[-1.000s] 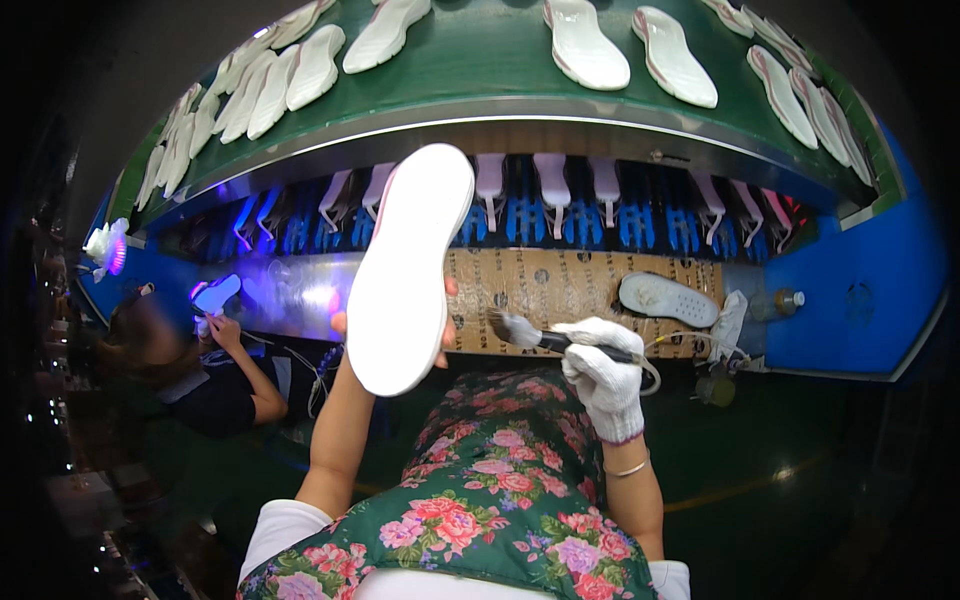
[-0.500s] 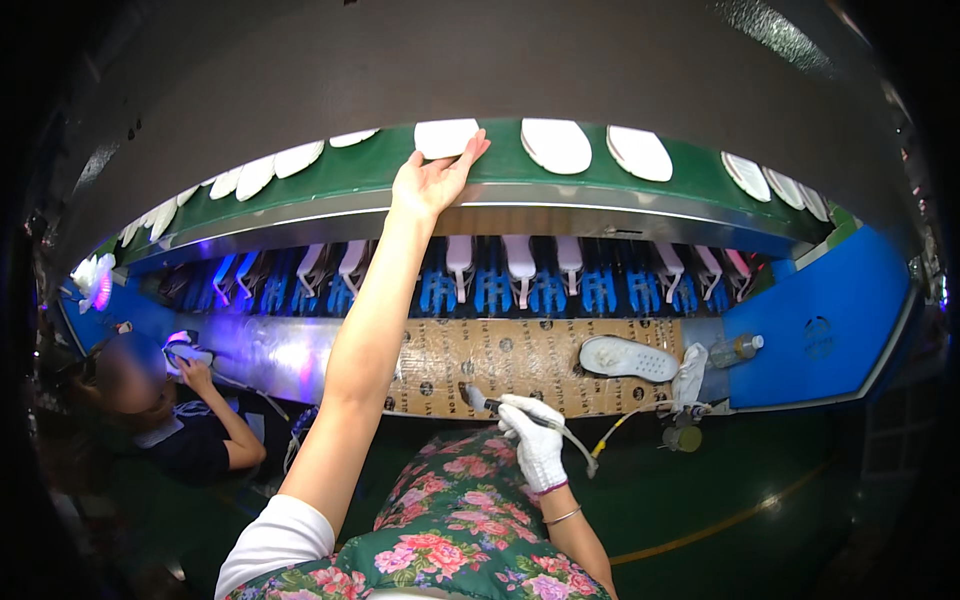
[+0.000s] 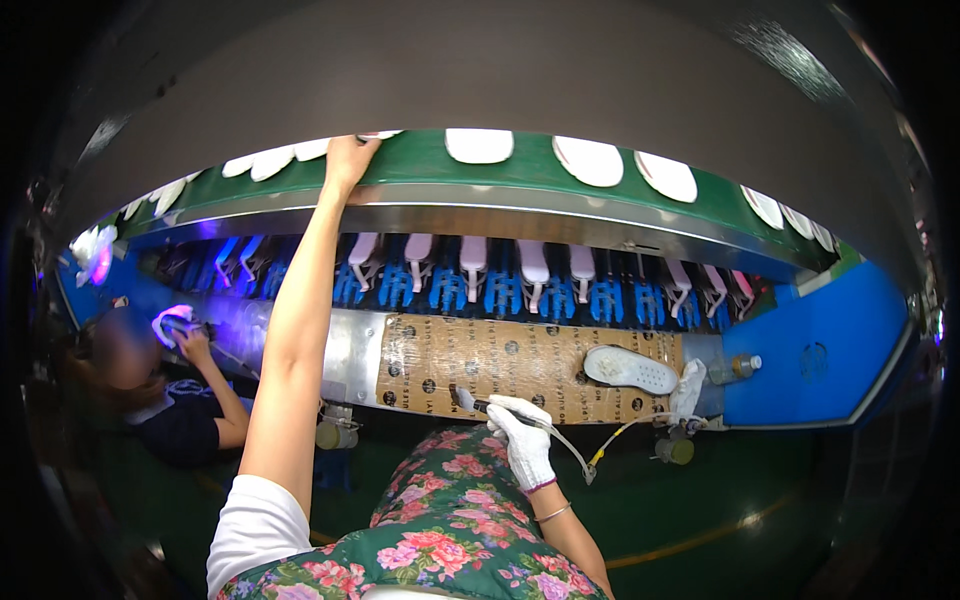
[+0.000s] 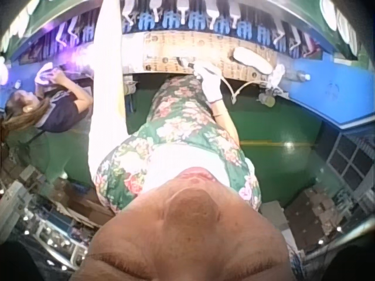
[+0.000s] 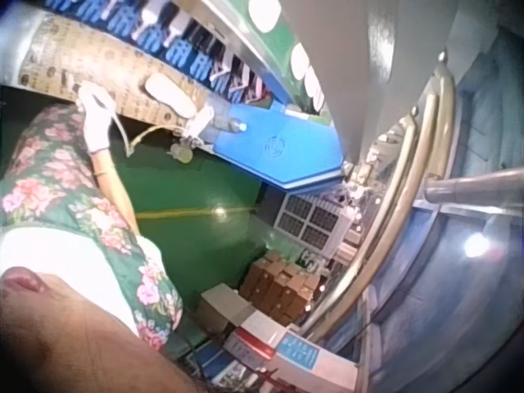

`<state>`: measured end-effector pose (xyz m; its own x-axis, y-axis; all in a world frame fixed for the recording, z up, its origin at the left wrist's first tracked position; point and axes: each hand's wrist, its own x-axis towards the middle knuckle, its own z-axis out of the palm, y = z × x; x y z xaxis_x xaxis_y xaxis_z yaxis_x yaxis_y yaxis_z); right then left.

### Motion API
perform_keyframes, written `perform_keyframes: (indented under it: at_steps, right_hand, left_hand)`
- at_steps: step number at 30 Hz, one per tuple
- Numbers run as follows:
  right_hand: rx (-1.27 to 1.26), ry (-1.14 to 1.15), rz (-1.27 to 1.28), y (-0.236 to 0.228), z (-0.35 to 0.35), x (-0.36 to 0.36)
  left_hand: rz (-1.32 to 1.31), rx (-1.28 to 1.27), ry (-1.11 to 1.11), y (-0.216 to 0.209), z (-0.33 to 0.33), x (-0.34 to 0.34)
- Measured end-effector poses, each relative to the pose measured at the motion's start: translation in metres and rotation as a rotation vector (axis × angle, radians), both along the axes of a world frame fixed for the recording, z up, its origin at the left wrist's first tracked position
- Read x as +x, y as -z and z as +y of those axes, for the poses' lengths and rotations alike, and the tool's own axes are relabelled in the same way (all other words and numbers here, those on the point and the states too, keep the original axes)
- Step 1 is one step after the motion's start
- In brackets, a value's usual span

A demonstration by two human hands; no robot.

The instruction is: The person takes shoe soles from an upper shelf, brushes liquid onto each sole with a brush applicator, and places them back onto the shelf.

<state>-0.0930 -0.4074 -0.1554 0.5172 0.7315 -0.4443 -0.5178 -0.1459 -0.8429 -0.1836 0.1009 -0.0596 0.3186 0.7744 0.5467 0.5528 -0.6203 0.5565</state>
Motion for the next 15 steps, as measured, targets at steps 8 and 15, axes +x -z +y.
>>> perform_keyframes:
  at_steps: [8, 15]
  right_hand:
    - [0.037, 0.040, 0.021, -0.013, 0.003, 0.007]
    - [0.271, 0.081, -0.036, -0.046, 0.019, 0.037]
  left_hand:
    - [-0.752, -0.106, 0.301, -0.002, -0.125, -0.102]
    - [-1.040, -0.145, -0.067, -0.026, -0.220, -0.224]
